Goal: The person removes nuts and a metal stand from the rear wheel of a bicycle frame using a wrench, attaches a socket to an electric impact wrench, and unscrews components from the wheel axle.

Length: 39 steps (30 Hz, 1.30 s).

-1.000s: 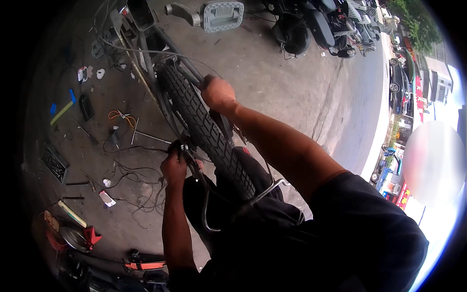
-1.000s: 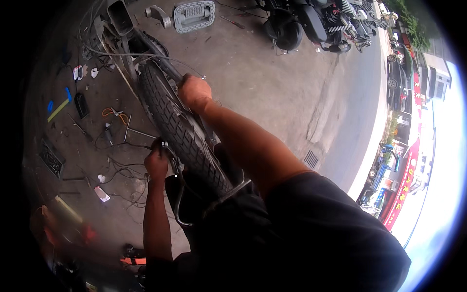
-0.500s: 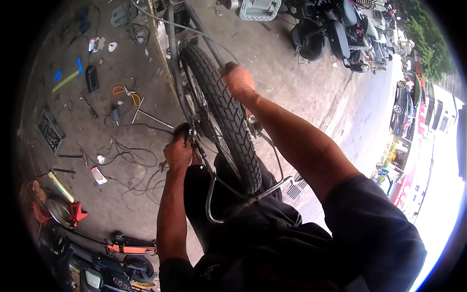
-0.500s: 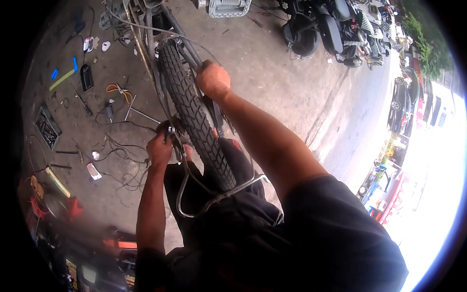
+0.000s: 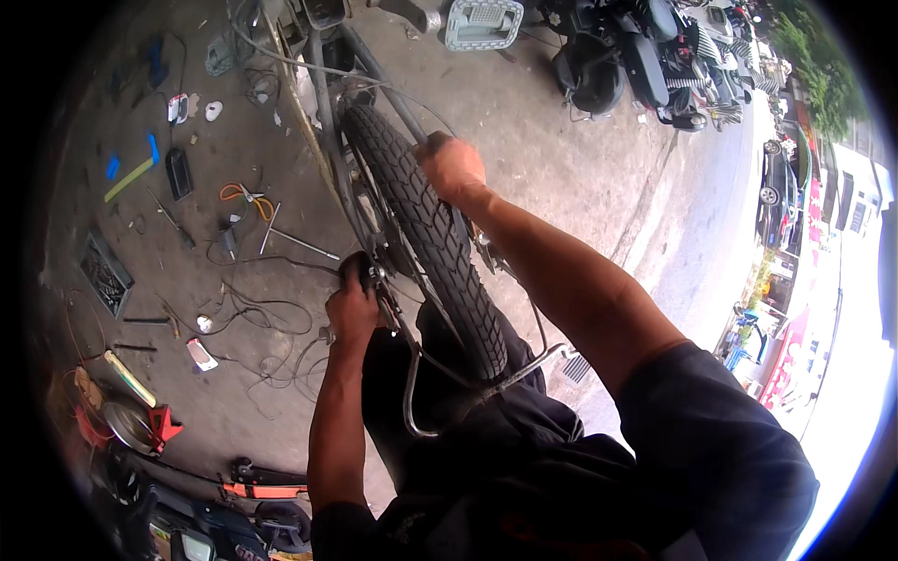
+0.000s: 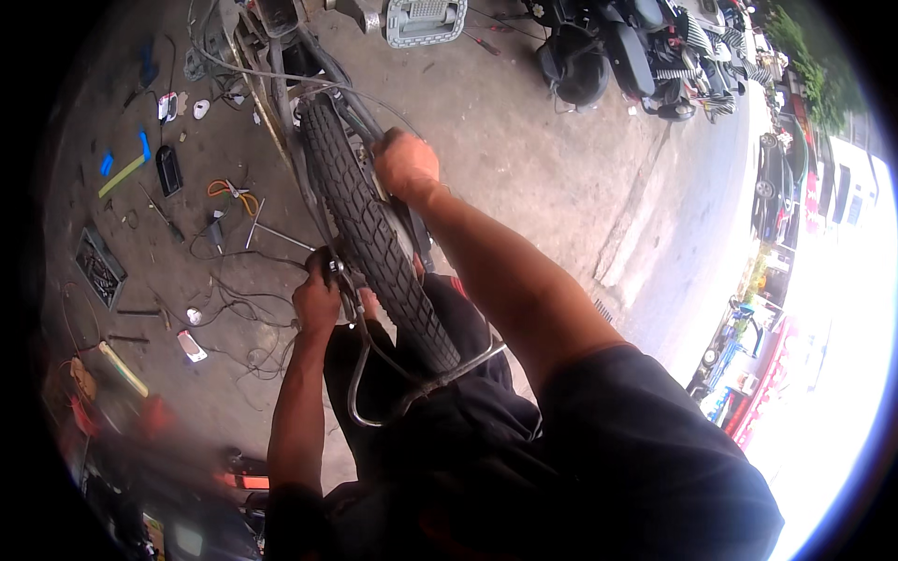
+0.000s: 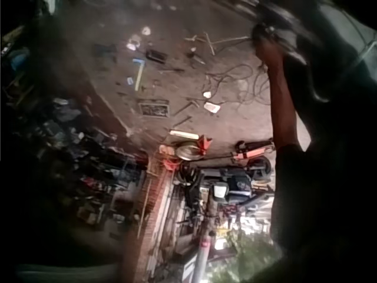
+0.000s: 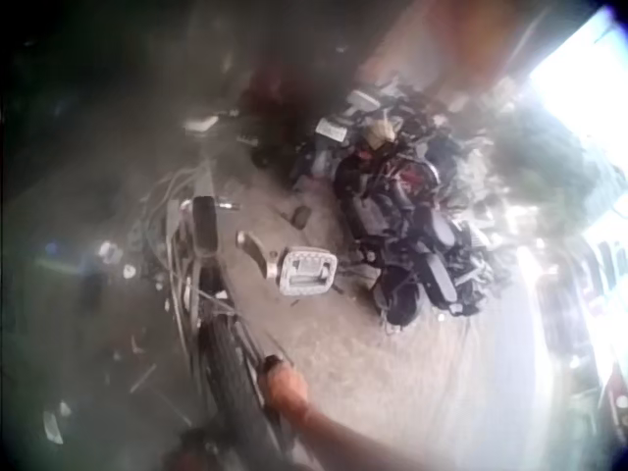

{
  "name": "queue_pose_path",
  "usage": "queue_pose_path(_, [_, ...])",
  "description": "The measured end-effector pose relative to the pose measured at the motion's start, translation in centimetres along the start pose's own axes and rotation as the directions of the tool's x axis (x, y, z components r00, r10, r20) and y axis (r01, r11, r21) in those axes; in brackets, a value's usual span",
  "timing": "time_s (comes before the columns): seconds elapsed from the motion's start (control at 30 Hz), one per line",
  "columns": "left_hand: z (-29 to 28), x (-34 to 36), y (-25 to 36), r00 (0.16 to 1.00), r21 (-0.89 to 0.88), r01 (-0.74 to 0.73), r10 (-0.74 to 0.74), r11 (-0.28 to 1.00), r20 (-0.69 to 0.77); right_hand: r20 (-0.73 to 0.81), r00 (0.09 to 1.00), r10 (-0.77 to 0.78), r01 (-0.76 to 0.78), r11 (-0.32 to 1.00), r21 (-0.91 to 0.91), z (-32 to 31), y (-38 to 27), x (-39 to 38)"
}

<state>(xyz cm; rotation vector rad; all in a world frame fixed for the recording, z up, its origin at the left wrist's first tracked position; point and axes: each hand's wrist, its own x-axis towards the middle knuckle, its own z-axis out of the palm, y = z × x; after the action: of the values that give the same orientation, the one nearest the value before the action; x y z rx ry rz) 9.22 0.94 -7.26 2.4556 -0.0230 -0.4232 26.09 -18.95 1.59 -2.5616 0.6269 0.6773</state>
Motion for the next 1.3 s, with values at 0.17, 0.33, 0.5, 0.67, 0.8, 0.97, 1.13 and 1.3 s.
queue_pose_path(0.17, [-0.4, 0.6, 0.2, 0.999, -0.089, -0.044, 0.041, 0.995, -0.032, 0.024, 0.999, 0.022, -0.022, 1.0, 0.014, -0.2, -0.2, -0.1])
queue_pose_path(0.33, [-1.1, 0.7, -0.1, 0.995, -0.045, 0.013, -0.009, 0.999, 0.095, 0.032, 0.998, 0.051, -0.053, 0.998, 0.045, -0.2, -0.3, -0.5])
queue_pose_path(0.5, [-0.8, 0.6, 1.1, 0.996, -0.109, 0.079, -0.075, 0.991, 0.037, 0.018, 0.999, 0.032, -0.033, 0.999, 0.041, -0.3, -0.3, -0.6])
queue_pose_path(0.67, [-1.1, 0.6, 0.3, 0.997, -0.062, 0.045, -0.041, 0.997, 0.07, 0.02, 0.999, 0.027, -0.028, 0.999, 0.042, -0.2, -0.4, -0.4])
queue_pose_path(0.8, [-1.3, 0.1, 1.7, 0.993, -0.064, 0.107, -0.104, 0.992, 0.054, 0.003, 1.0, 0.025, -0.026, 0.999, 0.043, 0.1, 0.0, -0.6])
queue_pose_path(0.97, [-0.9, 0.2, 1.2, 0.997, -0.114, 0.056, -0.06, 0.992, -0.041, 0.019, 0.999, 0.028, -0.029, 0.998, 0.05, -0.3, -0.4, -0.5])
queue_pose_path(1.13, [-1.2, -0.1, 0.4, 0.999, -0.081, 0.028, -0.025, 0.996, 0.037, 0.026, 0.999, 0.028, -0.029, 0.998, 0.053, -0.2, -0.3, -0.6])
queue_pose_path(1.3, [-0.7, 0.3, 1.6, 0.998, -0.097, 0.066, -0.066, 0.993, 0.0, 0.003, 0.999, 0.035, -0.035, 0.997, 0.063, -0.3, -0.1, -0.4])
